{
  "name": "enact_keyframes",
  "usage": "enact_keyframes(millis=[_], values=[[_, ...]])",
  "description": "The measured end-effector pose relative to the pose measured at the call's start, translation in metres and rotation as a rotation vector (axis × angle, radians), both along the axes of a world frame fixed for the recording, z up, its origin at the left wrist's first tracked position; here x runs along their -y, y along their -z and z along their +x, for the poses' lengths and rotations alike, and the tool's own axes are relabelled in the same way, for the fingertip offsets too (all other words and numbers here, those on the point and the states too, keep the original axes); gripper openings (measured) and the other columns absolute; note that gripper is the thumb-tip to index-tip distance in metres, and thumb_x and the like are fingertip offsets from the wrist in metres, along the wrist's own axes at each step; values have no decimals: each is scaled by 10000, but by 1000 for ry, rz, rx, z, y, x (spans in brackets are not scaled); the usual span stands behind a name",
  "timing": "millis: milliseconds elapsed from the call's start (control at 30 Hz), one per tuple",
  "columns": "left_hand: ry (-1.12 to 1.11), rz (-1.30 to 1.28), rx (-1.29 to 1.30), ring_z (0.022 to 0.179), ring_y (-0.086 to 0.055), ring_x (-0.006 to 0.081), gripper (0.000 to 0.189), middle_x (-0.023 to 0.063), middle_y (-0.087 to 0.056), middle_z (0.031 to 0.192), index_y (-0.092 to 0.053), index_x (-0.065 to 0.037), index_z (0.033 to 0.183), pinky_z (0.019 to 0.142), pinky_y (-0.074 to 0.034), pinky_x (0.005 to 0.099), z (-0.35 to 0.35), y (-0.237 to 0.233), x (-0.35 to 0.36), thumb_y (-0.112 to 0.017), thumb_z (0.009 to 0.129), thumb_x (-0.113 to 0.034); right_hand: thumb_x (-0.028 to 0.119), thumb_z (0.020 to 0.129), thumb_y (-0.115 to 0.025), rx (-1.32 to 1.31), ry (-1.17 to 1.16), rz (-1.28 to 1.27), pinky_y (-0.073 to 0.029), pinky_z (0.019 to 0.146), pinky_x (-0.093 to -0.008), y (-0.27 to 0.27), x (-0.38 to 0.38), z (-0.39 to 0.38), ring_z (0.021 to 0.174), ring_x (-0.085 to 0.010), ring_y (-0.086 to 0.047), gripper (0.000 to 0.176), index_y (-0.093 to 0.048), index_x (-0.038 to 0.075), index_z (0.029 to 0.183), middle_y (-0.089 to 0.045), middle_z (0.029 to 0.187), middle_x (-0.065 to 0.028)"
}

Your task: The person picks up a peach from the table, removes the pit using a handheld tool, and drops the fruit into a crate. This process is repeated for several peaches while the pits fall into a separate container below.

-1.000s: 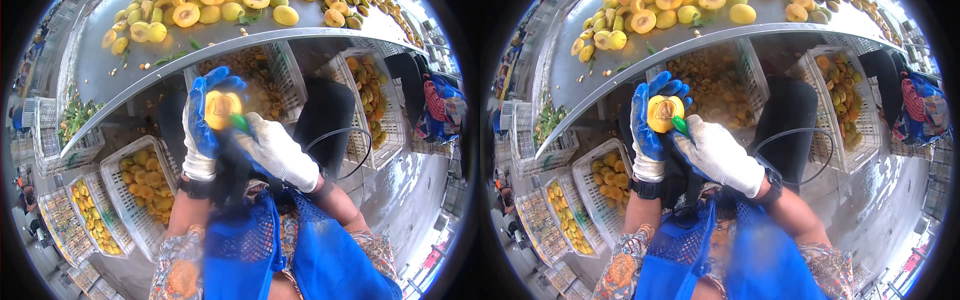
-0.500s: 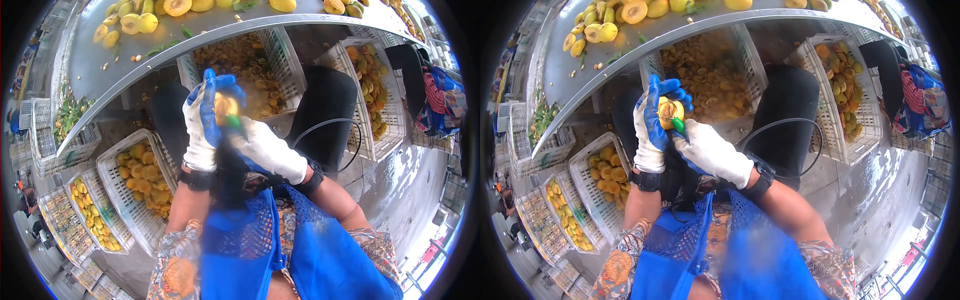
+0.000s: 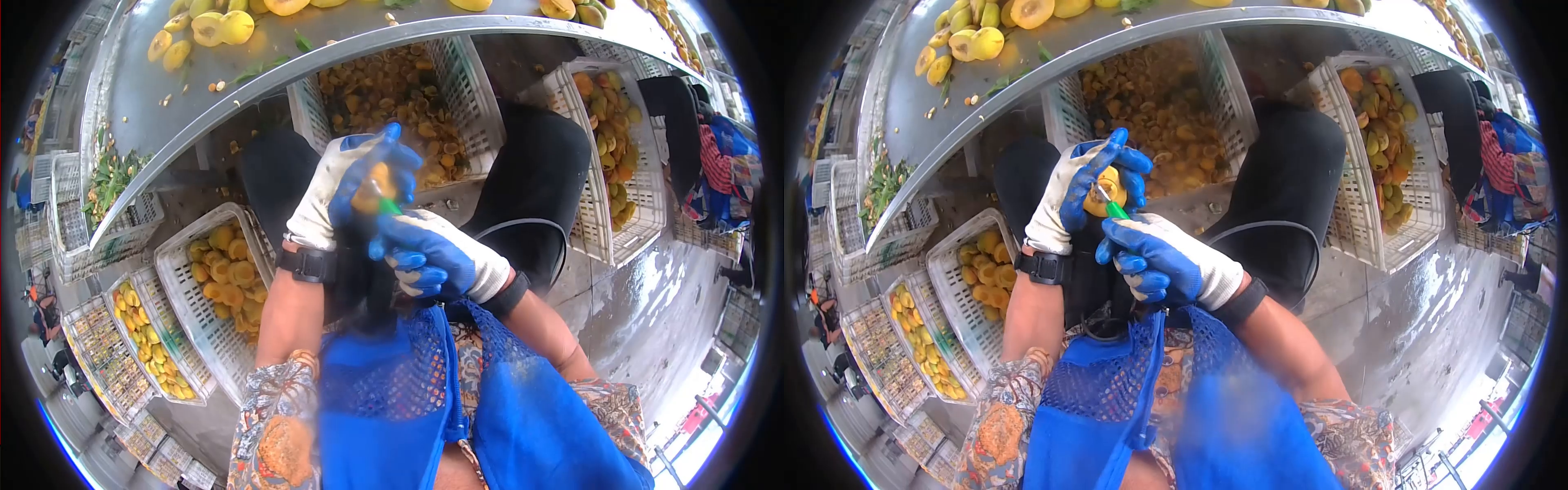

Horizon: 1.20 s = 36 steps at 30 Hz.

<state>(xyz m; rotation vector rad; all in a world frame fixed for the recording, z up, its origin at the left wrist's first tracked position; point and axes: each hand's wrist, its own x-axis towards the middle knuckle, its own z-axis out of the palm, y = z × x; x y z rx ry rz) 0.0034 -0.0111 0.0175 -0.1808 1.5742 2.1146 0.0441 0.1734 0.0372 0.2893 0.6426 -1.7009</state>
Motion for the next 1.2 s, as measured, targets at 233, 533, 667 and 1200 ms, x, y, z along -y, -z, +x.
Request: enact_keyframes(millis=[233, 533, 667, 1200], values=[[-4, -11, 92, 717, -670, 201, 548, 148, -692, 780, -694, 66, 968, 710, -546, 303, -4, 3, 3, -543, 984, -461, 353, 1034, -493, 327, 76, -287, -283, 379, -194, 22, 2, -1, 390, -27, -334, 343, -593, 33, 958, -409, 587, 76], [121, -80, 26, 721, -674, 190, 505, 135, -697, 803, -699, 54, 930, 746, -545, 301, -6, 8, 2, -560, 980, -429, 335, 1051, -454, 409, 53, -344, -296, 380, -194, 30, -3, -1, 392, -23, -344, 358, -608, 18, 990, -405, 588, 74], [94, -104, 64, 723, -677, 193, 520, 132, -695, 785, -699, 57, 927, 747, -543, 302, -12, 10, 2, -553, 982, -438, 334, 1053, -448, 513, 123, -431, -293, 375, -196, 37, 0, 1, 395, -24, -351, 361, -602, 12, 997, -405, 592, 73], [-37, 251, 309, 751, -686, 268, 519, 174, -685, 1012, -638, -12, 1123, 649, -573, 371, -16, 18, -11, -566, 961, -499, 382, 1068, -366, 566, 141, -581, -336, 393, -216, 40, -1, 2, 396, -38, -383, 454, -594, -10, 1090, -443, 627, 69]])
